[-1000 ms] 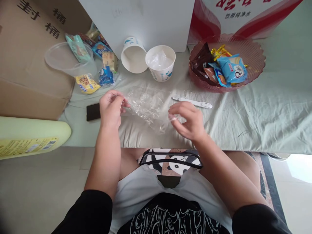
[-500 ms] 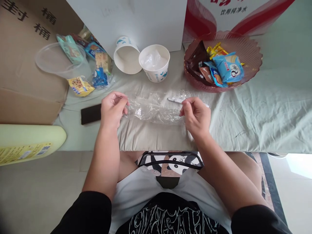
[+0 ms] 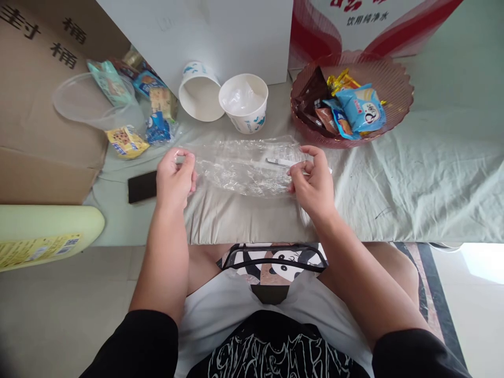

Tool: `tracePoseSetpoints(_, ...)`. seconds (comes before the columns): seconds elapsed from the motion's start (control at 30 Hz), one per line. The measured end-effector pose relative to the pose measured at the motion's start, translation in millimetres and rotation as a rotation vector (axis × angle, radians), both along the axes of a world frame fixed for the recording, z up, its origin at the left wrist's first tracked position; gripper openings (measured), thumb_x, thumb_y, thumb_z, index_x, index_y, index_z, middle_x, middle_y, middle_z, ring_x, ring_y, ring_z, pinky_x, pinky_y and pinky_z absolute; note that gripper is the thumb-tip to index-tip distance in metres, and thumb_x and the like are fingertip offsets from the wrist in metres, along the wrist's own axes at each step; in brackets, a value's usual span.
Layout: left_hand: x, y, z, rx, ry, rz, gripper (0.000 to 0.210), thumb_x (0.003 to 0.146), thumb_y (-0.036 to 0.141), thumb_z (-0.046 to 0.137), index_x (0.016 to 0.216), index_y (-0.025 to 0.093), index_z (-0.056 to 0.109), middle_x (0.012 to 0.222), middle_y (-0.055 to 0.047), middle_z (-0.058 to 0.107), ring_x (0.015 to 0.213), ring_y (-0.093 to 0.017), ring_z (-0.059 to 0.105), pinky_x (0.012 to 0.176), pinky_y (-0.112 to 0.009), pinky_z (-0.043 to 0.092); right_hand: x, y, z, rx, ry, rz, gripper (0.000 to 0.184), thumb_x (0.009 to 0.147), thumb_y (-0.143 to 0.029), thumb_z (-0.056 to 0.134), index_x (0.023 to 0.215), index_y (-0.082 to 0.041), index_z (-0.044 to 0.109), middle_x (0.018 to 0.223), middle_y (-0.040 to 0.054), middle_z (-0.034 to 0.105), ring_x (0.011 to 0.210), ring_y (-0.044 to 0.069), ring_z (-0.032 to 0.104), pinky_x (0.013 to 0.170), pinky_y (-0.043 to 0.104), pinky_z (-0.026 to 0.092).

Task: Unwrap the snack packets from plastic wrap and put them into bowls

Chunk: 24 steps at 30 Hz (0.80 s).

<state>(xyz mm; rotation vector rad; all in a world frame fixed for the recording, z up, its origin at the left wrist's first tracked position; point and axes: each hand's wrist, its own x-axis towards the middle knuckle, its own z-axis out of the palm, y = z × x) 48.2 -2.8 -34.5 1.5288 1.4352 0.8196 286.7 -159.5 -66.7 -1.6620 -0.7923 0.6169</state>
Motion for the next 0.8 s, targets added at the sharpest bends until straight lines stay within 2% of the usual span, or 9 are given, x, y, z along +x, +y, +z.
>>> tracePoseSetpoints(0.1,-8,1,1.4,0.014,0.057,-0.083,0.013,0.090,0.033,0.068,0.086,0.025,0.059,0.047,0.010,0.040,0.037,-0.007,0.034,0.039,-0.020,0.021,1,1,5.6,-0.060,0.021,-0.045,0.032,0.087,-0.028,0.059,0.117,-0.028,0.050,0.079,-0.0038,0.068,0.036,0.009,0.045,0.038,0.026,0.037)
tracePoseSetpoints(0.17,-12,2,0.0,0.003,0.094,-0.149,0.010,0.089,0.033,0.067,0.085,0.025,0.060,0.046,0.009,0.041,0.037,-0.008,0.035,0.039,-0.021,0.022,2,1,9.3,-0.102,0.010,-0.067,0.032,0.085,-0.027,0.060,0.116,-0.027,0.051,0.078,-0.0033,0.069,0.035,0.009,0.043,0.036,0.026,0.033)
tracePoseSetpoints(0.37,-18,6,-9.5,0.038,0.200,-0.199,0.010,0.086,0.035,0.065,0.086,0.025,0.062,0.052,0.006,0.054,0.046,-0.012,0.046,0.047,-0.024,0.031,2,0,10.7,-0.242,-0.139,-0.076,0.025,0.086,-0.027,0.059,0.111,-0.025,0.058,0.065,-0.0043,0.067,0.043,0.013,0.051,0.048,0.027,0.040)
tracePoseSetpoints(0.47,-17,8,-11.2,0.068,0.226,-0.176,0.015,0.084,0.031,0.066,0.097,0.026,0.062,0.058,0.006,0.059,0.053,-0.014,0.051,0.052,-0.025,0.035,4,-2,9.0,-0.287,-0.200,-0.078,0.025,0.088,-0.028,0.058,0.114,-0.025,0.059,0.060,-0.0053,0.065,0.045,0.015,0.055,0.053,0.029,0.043)
tracePoseSetpoints(0.6,-17,8,-9.7,0.111,0.248,-0.138,0.030,0.080,0.025,0.068,0.107,0.028,0.059,0.071,0.006,0.065,0.058,-0.013,0.055,0.058,-0.026,0.039,6,-3,9.4,-0.334,-0.248,-0.086,0.029,0.087,-0.026,0.057,0.116,-0.026,0.060,0.053,-0.0072,0.061,0.047,0.018,0.059,0.059,0.031,0.045)
tracePoseSetpoints(0.8,-13,4,-3.5,0.109,0.367,-0.155,0.026,0.082,0.019,0.066,0.105,0.027,0.059,0.081,0.006,0.067,0.059,-0.011,0.054,0.069,-0.028,0.043,7,-3,11.6,-0.361,-0.295,-0.082,0.030,0.087,-0.028,0.054,0.117,-0.025,0.060,0.053,-0.0071,0.061,0.053,0.020,0.060,0.068,0.036,0.047)
